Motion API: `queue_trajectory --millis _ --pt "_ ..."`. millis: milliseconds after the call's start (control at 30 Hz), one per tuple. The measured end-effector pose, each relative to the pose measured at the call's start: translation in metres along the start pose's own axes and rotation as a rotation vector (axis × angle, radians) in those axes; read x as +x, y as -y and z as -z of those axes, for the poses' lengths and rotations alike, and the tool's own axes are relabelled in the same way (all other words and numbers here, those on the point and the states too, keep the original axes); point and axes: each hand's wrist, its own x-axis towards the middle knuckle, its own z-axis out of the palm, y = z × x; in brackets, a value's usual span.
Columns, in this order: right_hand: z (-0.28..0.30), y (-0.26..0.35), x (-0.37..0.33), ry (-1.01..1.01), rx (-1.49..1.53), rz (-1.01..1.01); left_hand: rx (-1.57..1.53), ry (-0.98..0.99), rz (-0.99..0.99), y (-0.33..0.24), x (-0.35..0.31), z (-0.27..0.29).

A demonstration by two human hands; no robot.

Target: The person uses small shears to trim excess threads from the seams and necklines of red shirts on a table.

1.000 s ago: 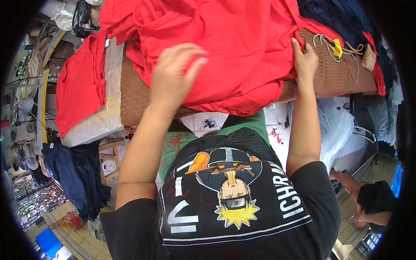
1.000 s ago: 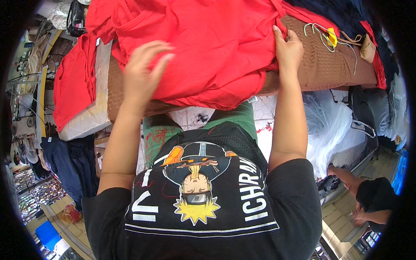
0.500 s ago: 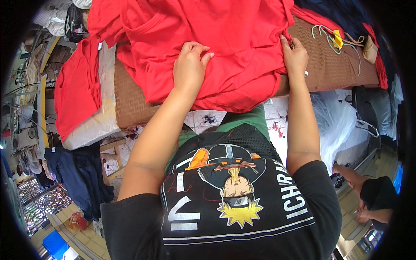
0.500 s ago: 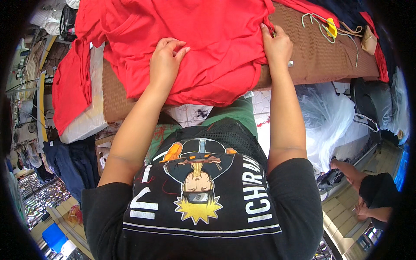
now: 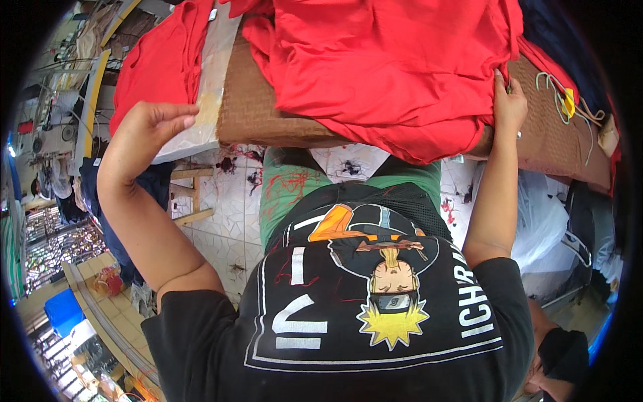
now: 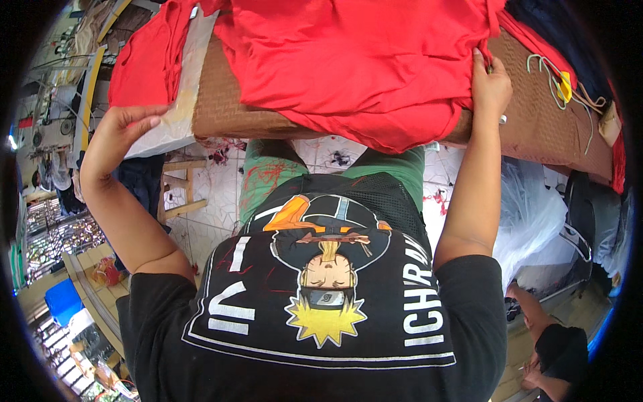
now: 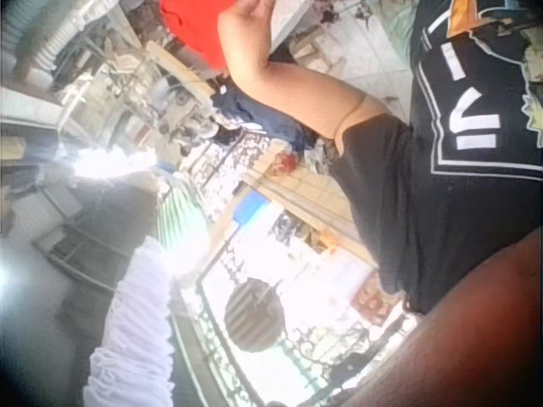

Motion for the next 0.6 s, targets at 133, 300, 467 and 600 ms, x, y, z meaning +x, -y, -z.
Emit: queue_trajectory --millis 133,300,467,600 --pt "0.005 0.005 -0.005 -0.015 0.039 -0.001 -0.125 -0.209 -0.238 -0.020 0.054 -0.024" --pt "0.007 0.005 -0.004 -0.017 0.224 0.047 -0.727 -0.330 -0.260 -0.051 0.161 -0.090" --pt "0.093 0.027 0.014 0.041 1.053 -0.270 -1.218 -0.201 -0.455 -0.081 0.136 -0.048" --pt "0.153 0.070 0.033 0.064 1.191 -0.113 -1.626 -0.119 -0.868 -0.071 0.086 0.015"
